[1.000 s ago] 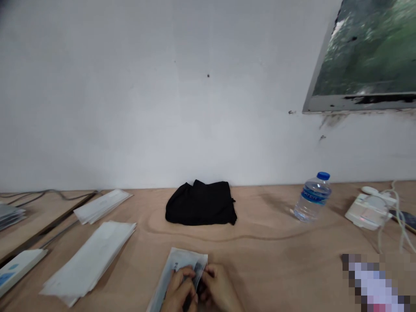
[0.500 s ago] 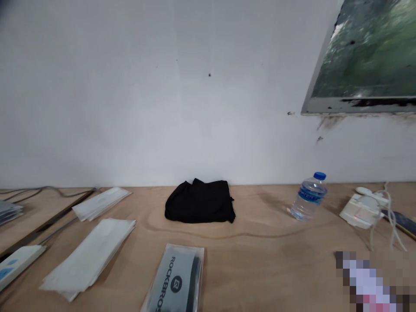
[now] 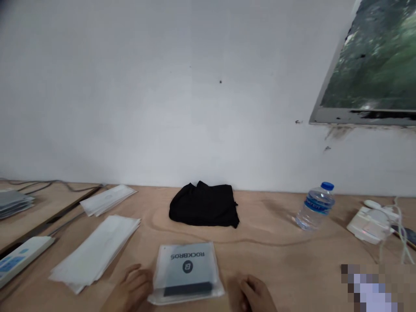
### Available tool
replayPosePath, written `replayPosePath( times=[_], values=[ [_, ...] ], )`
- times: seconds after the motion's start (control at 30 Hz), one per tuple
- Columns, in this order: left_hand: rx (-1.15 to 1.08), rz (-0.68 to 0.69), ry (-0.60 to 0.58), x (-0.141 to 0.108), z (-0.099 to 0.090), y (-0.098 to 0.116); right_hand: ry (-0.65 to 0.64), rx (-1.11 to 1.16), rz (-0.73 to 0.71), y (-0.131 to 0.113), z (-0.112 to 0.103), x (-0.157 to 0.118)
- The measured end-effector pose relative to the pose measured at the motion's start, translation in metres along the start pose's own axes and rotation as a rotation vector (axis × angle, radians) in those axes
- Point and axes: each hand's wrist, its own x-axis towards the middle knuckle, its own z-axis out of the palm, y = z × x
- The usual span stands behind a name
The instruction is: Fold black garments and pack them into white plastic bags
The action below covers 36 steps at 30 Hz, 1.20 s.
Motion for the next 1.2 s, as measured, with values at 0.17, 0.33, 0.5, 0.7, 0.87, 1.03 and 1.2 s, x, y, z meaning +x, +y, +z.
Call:
replayPosePath(
  times=[0.17,0.33,0.5,0.7,0.87,1.03,1.2],
  values=[
    [0.092,-0.072,-0.106,0.034,-0.021,-0.001,0.081,-0.432,-0.369,-0.022,0.032,-0.004],
    [0.036,-0.044,-0.148,0.068,0.023,0.043,-0.275,-0.794,-0.702,-0.035,0.113,0.007],
    [0.052,0.018,-0.131,0.065,0.055,0.032,-0.287,-0.968,-0.675,-0.006,0.127,0.031],
    [0.087,0.045,-0.115,0.064,0.06,0.021,-0.259,-0.951,-0.65,0.016,0.126,0.044],
    [0.028,0.001,-0.197,0.071,0.058,0.026,-0.253,-0.877,-0.631,0.019,0.13,0.045],
    [0.02,-0.031,-0.244,0.065,0.049,0.024,-0.334,-0.89,-0.645,-0.001,0.122,0.033],
    [0.133,-0.237,-0.211,0.043,0.032,0.008,-0.045,-0.687,-0.518,-0.009,0.088,0.033]
  ],
)
